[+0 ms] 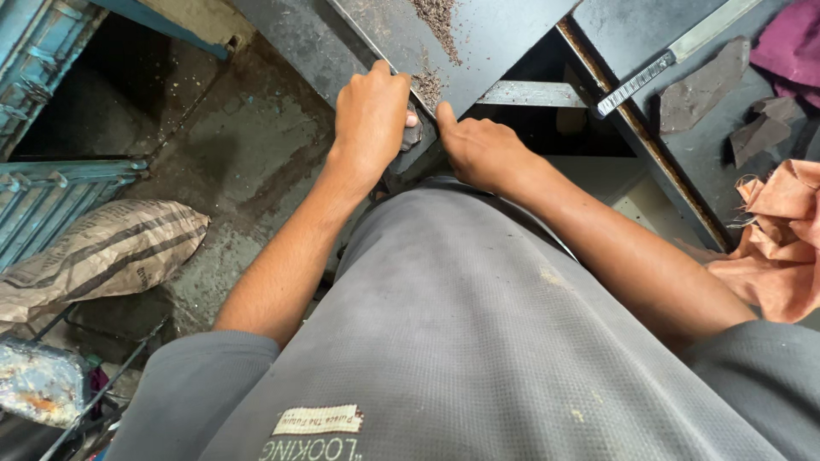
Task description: The person files a small dark metal piece on a metal workbench using a hand file. They repeatedly reposition the piece and file different edges, generating metal shavings that accumulate on the surface.
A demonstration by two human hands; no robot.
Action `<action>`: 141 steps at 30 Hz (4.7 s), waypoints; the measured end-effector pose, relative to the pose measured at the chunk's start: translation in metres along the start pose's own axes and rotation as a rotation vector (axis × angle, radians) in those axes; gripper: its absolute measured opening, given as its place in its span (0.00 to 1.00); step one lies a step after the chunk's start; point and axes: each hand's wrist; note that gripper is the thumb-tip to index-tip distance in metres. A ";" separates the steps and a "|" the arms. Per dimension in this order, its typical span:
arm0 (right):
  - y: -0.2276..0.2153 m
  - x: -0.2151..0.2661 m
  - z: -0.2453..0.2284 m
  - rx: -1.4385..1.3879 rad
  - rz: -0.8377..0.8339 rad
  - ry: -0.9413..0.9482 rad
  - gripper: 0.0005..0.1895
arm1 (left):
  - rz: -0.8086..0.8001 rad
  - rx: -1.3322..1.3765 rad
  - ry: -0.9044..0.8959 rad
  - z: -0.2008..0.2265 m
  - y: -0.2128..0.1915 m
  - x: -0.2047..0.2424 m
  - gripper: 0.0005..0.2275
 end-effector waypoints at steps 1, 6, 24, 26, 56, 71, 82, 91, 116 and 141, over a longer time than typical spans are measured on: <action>0.003 -0.004 0.002 -0.004 0.001 -0.003 0.17 | 0.000 0.004 0.002 -0.001 -0.001 0.000 0.13; -0.001 -0.009 0.006 -0.097 -0.091 0.067 0.16 | 0.027 0.064 -0.022 -0.001 -0.007 0.002 0.14; -0.010 0.030 -0.003 -0.007 0.226 0.034 0.13 | 0.004 0.703 -0.691 -0.038 0.007 0.066 0.33; -0.011 0.030 -0.003 -0.064 0.160 0.081 0.14 | 0.015 0.673 -0.595 -0.040 0.004 0.066 0.33; 0.007 0.020 -0.002 0.027 0.147 0.052 0.12 | -0.027 0.114 -0.039 0.020 -0.050 0.017 0.11; 0.024 0.014 0.004 -0.053 0.220 -0.025 0.11 | -0.066 0.108 -0.094 0.037 -0.048 0.017 0.15; 0.012 0.007 0.002 -0.052 0.181 -0.018 0.11 | -0.018 0.090 -0.124 0.041 -0.043 0.017 0.14; 0.018 0.006 0.010 -0.044 0.222 -0.084 0.13 | -0.004 0.070 -0.081 0.046 -0.043 0.025 0.13; 0.014 0.008 0.010 -0.022 0.134 -0.038 0.12 | 0.035 -0.027 -0.088 0.046 -0.033 0.021 0.12; 0.006 -0.007 0.007 -0.162 0.000 0.016 0.18 | -0.011 0.074 -0.131 0.050 -0.043 0.020 0.16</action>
Point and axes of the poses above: each hand's wrist, its own x-axis away from the middle knuckle, its own y-axis out of the palm, z = x × y, and after that the axes turned 1 degree about -x, right-handed
